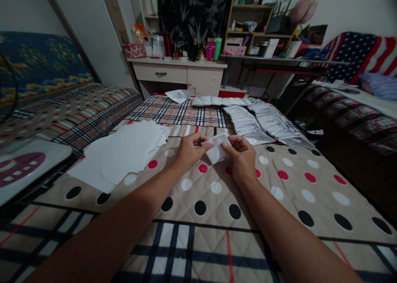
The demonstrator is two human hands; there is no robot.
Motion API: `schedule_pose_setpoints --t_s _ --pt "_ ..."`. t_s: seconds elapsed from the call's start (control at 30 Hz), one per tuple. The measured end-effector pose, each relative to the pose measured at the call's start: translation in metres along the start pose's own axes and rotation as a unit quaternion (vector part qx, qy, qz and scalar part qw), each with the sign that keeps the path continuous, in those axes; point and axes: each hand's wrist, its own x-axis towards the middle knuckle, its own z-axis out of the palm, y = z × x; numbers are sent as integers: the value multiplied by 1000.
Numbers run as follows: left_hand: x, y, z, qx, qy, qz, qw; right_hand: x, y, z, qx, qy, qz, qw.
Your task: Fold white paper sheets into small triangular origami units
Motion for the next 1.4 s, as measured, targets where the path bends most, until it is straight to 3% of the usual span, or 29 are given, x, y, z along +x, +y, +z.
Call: schedule_pose_setpoints --t_s 0.23,0.43,0.6,0.77,1.0,1.23,1.4 --pt "-3 2 2 -10 -18 7 1000 -7 -5 6 -47 -41 -11 998" --pt "-5 5 2 30 16 60 998 -11 -8 9 -70 -88 -35 993" --pt "0 5 -1 -39 70 17 997 -6 -9 4 -96 -123 -12 988" --pt "2 -1 -2 -76 97 -22 992 -5 -10 4 -114 -118 -6 986" --pt "1 -2 -2 -15 73 -10 997 -7 -10 5 -174 -75 -35 981" --pt "-3 -2 2 16 27 10 999 -11 -4 5 -168 -165 -50 971" --pt "-7 2 4 68 -22 31 997 -14 -3 3 -200 -170 -71 962"
